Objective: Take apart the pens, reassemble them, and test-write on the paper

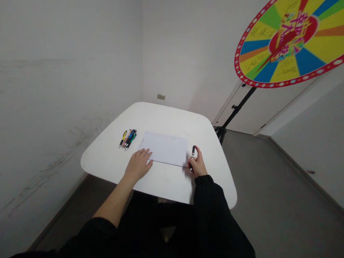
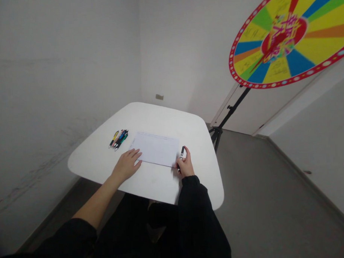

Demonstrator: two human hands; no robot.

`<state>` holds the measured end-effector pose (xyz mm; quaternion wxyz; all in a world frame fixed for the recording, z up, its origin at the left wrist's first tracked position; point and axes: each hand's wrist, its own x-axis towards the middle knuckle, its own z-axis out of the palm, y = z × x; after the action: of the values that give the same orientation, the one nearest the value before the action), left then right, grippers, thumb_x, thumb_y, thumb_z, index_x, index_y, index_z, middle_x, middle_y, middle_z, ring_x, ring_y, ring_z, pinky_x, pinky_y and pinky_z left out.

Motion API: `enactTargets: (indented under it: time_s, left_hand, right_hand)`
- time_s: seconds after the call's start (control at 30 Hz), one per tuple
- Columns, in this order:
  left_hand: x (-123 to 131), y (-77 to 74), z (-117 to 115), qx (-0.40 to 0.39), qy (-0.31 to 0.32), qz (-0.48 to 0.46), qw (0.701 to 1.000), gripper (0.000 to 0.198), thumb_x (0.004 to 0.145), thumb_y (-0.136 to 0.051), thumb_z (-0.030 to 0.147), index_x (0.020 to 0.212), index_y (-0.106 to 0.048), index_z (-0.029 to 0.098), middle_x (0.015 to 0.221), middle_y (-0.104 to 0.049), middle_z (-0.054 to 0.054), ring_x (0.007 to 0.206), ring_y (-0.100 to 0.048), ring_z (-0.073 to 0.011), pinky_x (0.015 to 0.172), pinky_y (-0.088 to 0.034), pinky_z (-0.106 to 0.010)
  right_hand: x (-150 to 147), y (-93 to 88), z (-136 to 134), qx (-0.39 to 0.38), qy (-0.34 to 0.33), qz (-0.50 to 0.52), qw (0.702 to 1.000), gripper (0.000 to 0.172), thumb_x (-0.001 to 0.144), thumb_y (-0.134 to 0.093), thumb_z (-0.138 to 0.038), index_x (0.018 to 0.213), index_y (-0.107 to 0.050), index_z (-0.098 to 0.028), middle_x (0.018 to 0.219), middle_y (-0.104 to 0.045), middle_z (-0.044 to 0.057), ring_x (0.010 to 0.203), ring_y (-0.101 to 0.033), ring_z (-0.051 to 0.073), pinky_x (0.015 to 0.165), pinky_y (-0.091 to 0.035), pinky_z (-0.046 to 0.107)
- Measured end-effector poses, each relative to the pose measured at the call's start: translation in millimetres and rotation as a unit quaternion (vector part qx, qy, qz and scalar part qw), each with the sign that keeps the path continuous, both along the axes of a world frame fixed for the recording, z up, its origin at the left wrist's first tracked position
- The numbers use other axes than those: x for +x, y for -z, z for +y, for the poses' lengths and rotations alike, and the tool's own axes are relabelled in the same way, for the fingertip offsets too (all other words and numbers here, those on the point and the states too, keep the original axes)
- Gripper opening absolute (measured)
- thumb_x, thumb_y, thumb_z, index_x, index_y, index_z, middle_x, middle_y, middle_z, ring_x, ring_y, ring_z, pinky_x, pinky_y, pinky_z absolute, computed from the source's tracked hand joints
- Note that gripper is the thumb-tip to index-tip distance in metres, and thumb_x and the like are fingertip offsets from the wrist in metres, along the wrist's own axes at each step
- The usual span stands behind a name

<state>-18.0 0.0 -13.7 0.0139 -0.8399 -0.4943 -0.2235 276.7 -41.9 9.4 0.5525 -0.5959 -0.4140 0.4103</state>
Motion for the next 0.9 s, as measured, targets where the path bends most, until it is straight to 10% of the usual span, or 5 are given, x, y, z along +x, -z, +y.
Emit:
enactTargets:
  time_s: [0.9]
  left_hand:
    - [2.0,0.3,-3.4,0.005,-0.008,-0.004,1.0,0.04,0.096,-0.052,0.034,0.133,-0.063,0.022,0.145,-0.059,-0.009,0.138,-0.049,-0.0301,0.112,-0.041,-0.05]
  right_hand:
    - [-4.3,0.3,-0.6,0.064,0.01,0.147,0.987,0.108,0.07,-0.056,-0.031,0.161,0.002,-0.025,0.062,-0.064,-0.009,0.041,-0.052,0.013,0.038,-0.034,0.02]
